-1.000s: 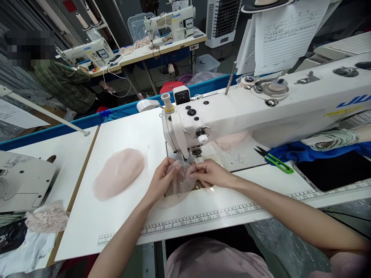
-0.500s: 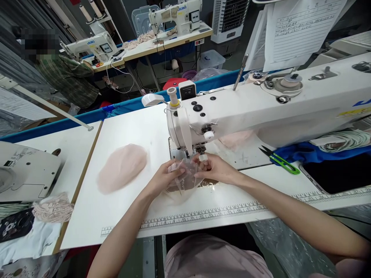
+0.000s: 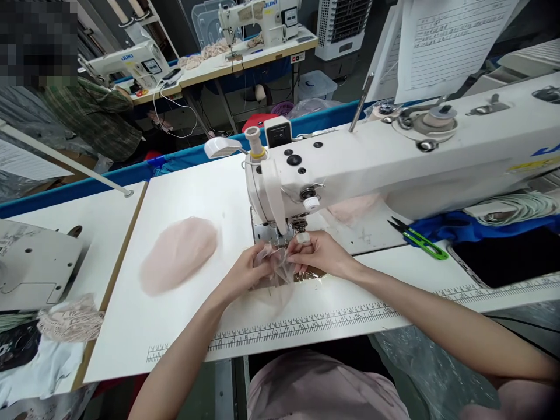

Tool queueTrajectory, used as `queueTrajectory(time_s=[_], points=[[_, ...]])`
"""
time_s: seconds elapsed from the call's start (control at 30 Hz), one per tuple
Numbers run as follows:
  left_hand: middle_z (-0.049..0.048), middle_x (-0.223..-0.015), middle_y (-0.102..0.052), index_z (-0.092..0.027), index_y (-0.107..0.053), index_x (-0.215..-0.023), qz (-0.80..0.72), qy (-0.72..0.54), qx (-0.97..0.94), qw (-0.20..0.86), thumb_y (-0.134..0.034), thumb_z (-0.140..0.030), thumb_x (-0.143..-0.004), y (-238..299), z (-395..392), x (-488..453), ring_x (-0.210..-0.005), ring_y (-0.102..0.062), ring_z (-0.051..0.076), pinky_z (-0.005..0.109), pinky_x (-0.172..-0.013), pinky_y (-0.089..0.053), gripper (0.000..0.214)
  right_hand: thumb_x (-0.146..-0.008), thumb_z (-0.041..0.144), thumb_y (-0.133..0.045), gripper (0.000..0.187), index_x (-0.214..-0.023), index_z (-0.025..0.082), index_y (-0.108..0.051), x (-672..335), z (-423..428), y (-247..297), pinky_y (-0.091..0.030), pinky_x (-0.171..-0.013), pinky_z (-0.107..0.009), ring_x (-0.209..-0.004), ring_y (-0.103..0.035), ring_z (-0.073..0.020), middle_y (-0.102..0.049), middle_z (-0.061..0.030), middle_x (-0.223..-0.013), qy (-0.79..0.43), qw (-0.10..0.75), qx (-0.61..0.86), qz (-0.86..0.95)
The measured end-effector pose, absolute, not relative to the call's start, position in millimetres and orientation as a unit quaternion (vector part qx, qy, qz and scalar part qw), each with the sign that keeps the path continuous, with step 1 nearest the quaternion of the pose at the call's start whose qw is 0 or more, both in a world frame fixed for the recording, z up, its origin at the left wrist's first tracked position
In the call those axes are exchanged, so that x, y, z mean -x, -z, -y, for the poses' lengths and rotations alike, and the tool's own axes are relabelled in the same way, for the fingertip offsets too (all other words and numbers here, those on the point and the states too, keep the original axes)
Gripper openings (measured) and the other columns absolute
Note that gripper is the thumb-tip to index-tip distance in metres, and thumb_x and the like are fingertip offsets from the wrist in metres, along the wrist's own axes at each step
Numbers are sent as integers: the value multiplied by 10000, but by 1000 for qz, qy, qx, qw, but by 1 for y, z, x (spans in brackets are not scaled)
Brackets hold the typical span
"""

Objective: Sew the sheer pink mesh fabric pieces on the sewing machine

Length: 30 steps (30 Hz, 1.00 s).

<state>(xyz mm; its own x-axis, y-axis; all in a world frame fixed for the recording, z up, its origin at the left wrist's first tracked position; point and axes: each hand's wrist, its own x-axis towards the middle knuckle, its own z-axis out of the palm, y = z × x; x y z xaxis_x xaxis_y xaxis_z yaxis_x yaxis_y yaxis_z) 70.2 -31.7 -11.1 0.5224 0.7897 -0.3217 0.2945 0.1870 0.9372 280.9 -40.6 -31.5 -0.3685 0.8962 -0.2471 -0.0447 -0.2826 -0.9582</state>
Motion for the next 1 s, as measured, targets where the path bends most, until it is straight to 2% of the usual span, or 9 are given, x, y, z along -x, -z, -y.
queueTrajectory(time_s=[0.13,0.2,0.33,0.43,0.57,0.73,1.0], points=[[-36,-659,-527,-179,-516,-763,-487,-232,-667,514,-691,-362,-771,22,36,-75,-591,-487,105,221,-551,-393,253,-641,428,-817,338,-774,154,-670,-280,43,35,-584,-610,-279,-570,-664,-142,-678,12,-622,-661,365,427,497],[-35,-641,-553,-176,-548,-758,-495,-243,-686,475,-697,-378,-770,25,38,-78,-569,-493,104,215,-529,-388,252,-691,430,-781,306,-792,160,-680,-279,45,37,-590,-623,-288,-591,-673,-150,-682,10,-629,-648,374,427,507],[-3,-734,-655,-187,-671,-858,-484,-270,-734,392,-657,-356,-819,24,38,-82,-609,-562,118,220,-558,-430,174,-765,361,-722,198,-797,171,-676,-277,49,37,-578,-628,-265,-625,-678,-142,-697,4,-713,-588,400,446,543],[-9,-701,-642,-211,-719,-888,-460,-288,-776,321,-626,-323,-856,24,38,-81,-582,-560,103,211,-558,-440,149,-788,280,-688,105,-808,178,-666,-277,51,34,-565,-637,-251,-666,-678,-139,-708,-2,-785,-519,404,465,592],[-5,-690,-624,-213,-730,-916,-430,-328,-805,244,-608,-259,-873,30,39,-77,-577,-566,95,196,-531,-442,137,-815,251,-652,76,-844,182,-665,-277,53,31,-565,-640,-254,-681,-674,-139,-714,-12,-821,-449,408,470,640],[-4,-681,-615,-205,-731,-944,-399,-375,-816,185,-619,-240,-874,31,41,-78,-565,-567,85,182,-502,-443,137,-842,238,-632,99,-919,198,-680,-277,54,34,-573,-648,-256,-698,-678,-139,-721,-10,-843,-398,428,438,683],[2,-716,-647,-200,-727,-957,-373,-392,-823,172,-626,-210,-870,28,41,-81,-571,-583,79,172,-498,-450,134,-878,227,-609,128,-964,184,-693,-277,56,35,-572,-666,-250,-689,-665,-125,-722,-18,-824,-339,443,401,727]])
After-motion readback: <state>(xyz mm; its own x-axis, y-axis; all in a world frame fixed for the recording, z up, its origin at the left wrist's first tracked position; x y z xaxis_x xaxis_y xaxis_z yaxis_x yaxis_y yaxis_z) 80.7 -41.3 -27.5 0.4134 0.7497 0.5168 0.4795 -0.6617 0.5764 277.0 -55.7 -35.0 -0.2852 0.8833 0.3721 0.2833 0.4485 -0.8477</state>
